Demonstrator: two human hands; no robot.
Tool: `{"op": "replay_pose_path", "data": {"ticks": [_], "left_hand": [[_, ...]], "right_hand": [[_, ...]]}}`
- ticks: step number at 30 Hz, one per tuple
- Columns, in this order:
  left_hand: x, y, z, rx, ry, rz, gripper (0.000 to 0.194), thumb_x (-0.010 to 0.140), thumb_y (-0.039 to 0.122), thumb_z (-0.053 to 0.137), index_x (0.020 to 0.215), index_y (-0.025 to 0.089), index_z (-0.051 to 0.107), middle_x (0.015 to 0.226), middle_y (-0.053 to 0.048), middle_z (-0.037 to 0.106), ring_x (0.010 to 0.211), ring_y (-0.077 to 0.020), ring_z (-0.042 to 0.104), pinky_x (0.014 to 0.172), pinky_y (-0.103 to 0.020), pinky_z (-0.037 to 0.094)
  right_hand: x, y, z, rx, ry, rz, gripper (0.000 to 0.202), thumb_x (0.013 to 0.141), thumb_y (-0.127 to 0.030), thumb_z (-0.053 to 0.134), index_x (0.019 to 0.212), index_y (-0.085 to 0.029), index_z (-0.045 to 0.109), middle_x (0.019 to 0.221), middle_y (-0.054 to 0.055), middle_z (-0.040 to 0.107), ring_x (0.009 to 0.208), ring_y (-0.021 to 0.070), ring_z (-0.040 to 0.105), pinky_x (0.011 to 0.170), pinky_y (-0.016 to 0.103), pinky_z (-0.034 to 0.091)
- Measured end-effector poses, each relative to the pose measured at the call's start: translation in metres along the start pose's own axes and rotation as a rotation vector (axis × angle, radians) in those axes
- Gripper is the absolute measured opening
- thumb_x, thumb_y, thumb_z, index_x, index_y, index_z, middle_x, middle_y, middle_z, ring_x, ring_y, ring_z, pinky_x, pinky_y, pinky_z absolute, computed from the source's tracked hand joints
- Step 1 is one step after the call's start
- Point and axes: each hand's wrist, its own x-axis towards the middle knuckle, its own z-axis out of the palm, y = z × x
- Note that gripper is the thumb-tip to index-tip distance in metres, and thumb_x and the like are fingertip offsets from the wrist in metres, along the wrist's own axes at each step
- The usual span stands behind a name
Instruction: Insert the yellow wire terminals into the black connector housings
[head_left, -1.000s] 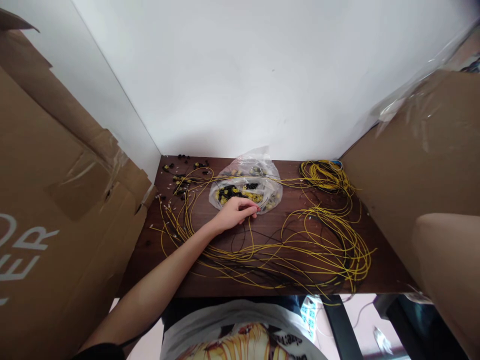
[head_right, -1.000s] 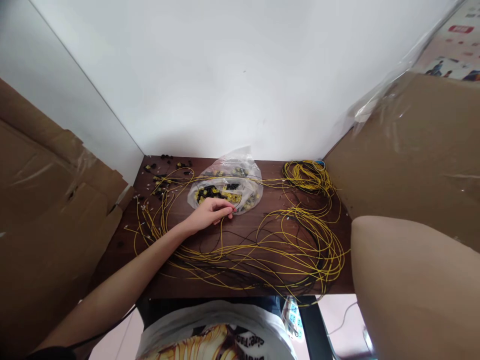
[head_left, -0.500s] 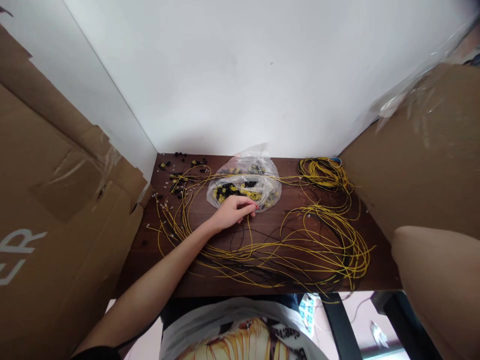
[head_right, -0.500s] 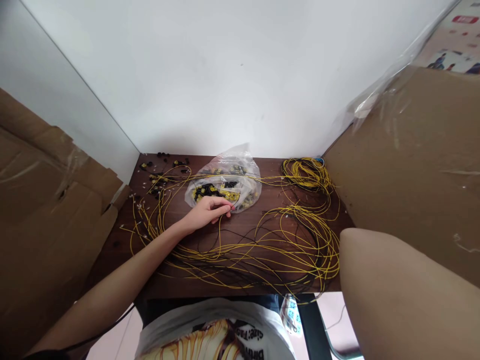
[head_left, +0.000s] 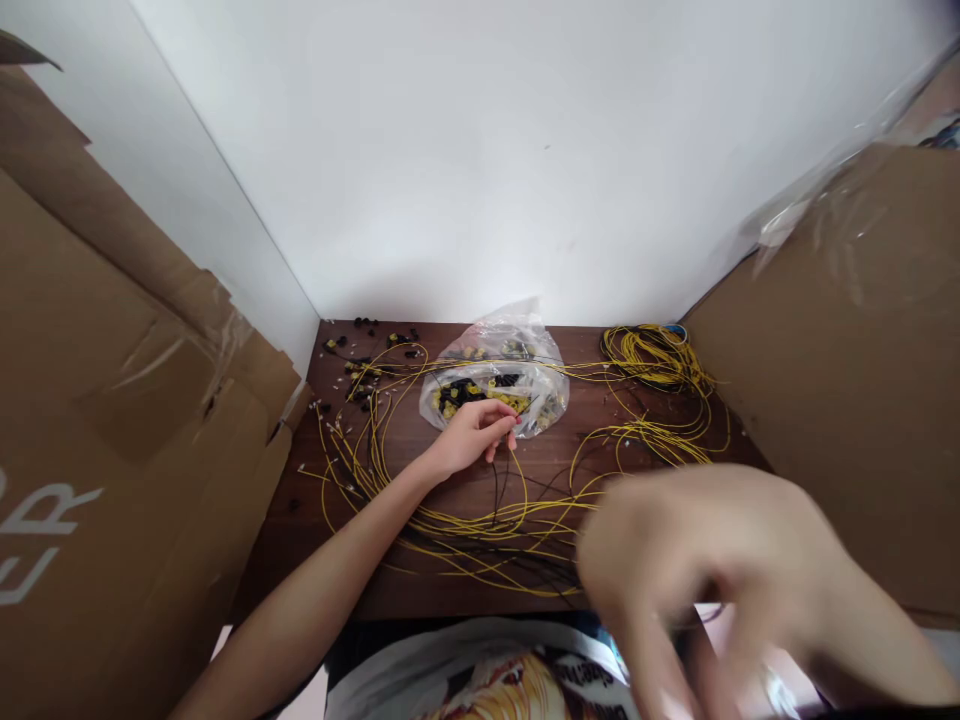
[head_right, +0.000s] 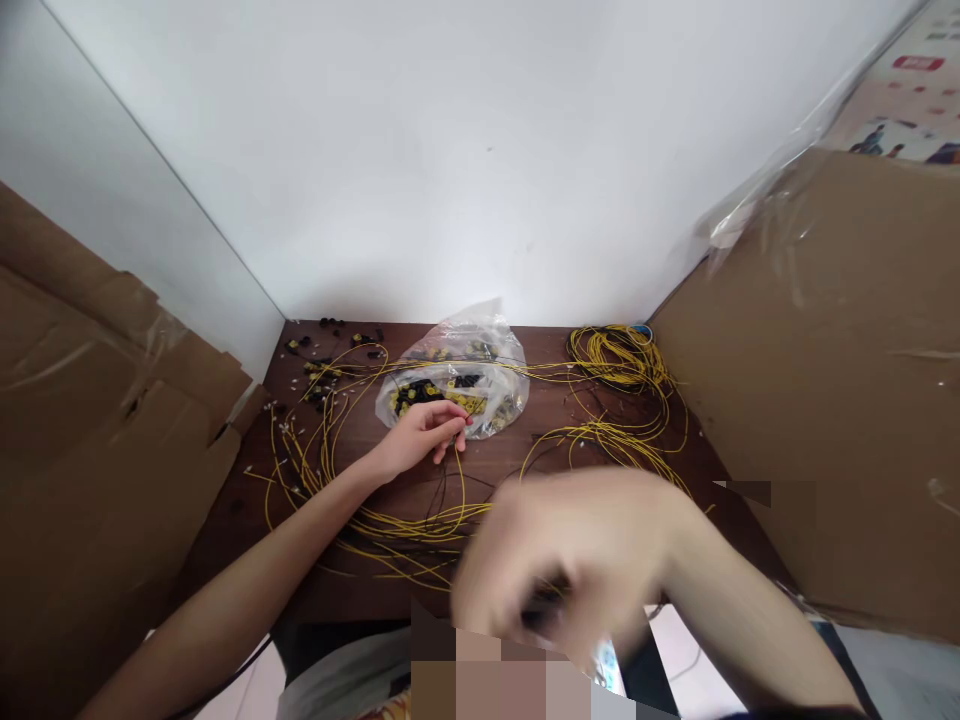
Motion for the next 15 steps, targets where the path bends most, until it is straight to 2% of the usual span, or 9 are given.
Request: {"op": "replay_pose_path", "data": {"ticks": [2, 4, 8, 10, 12, 15], "left_hand": [[0.0, 0.0, 0.0, -0.012, 0.015, 0.0, 0.024, 0.081, 0.033, 0.056, 0.087, 0.01, 0.055, 0.061, 0.0, 0.06, 0.036, -0.0029, 0.042, 0.038, -0.016, 0.032], [0.001, 0.0, 0.0, -0.025, 0.025, 0.008, 0.025, 0.08, 0.033, 0.057, 0.089, 0.01, 0.056, 0.061, 0.0, 0.059, 0.038, -0.0038, 0.043, 0.038, -0.016, 0.034], [0.001, 0.001, -0.003, -0.095, 0.019, 0.003, 0.028, 0.078, 0.035, 0.059, 0.089, 0.009, 0.057, 0.061, -0.001, 0.058, 0.044, -0.0054, 0.043, 0.04, -0.017, 0.038], [0.001, 0.003, -0.004, -0.123, 0.023, -0.005, 0.028, 0.078, 0.036, 0.06, 0.088, 0.009, 0.058, 0.062, -0.001, 0.057, 0.046, -0.0054, 0.042, 0.041, -0.017, 0.039], [0.0, 0.004, -0.006, -0.144, 0.024, -0.021, 0.028, 0.078, 0.036, 0.06, 0.087, 0.009, 0.059, 0.062, -0.001, 0.057, 0.047, -0.0052, 0.042, 0.042, -0.017, 0.039], [0.0, 0.005, -0.008, -0.17, 0.017, -0.049, 0.029, 0.078, 0.037, 0.062, 0.086, 0.01, 0.059, 0.062, -0.001, 0.057, 0.048, -0.0054, 0.044, 0.043, -0.017, 0.039]], "right_hand": [[0.036, 0.008, -0.013, -0.04, -0.094, -0.048, 0.03, 0.072, -0.05, 0.066, 0.066, -0.021, 0.063, 0.055, -0.004, 0.059, 0.05, 0.0072, 0.051, 0.047, 0.02, 0.041], [0.064, 0.022, -0.022, -0.083, -0.116, -0.068, 0.029, 0.076, -0.047, 0.063, 0.065, -0.02, 0.063, 0.054, -0.005, 0.057, 0.047, 0.0059, 0.047, 0.044, 0.019, 0.037], [0.087, 0.054, -0.02, -0.242, -0.092, -0.004, 0.03, 0.08, -0.041, 0.06, 0.065, -0.016, 0.065, 0.052, -0.003, 0.057, 0.045, 0.0063, 0.045, 0.042, 0.02, 0.033], [0.092, 0.065, -0.014, -0.172, -0.029, 0.033, 0.026, 0.079, -0.04, 0.062, 0.074, -0.015, 0.067, 0.055, -0.002, 0.059, 0.046, 0.0066, 0.047, 0.042, 0.02, 0.034], [0.098, 0.07, -0.007, -0.006, 0.058, 0.046, 0.023, 0.076, -0.037, 0.065, 0.08, -0.015, 0.067, 0.063, -0.001, 0.062, 0.05, 0.0068, 0.049, 0.046, 0.02, 0.039], [0.108, 0.075, -0.001, 0.26, 0.057, 0.023, 0.023, 0.073, -0.035, 0.069, 0.084, -0.016, 0.068, 0.07, 0.001, 0.065, 0.056, 0.0073, 0.053, 0.052, 0.022, 0.045]]}}
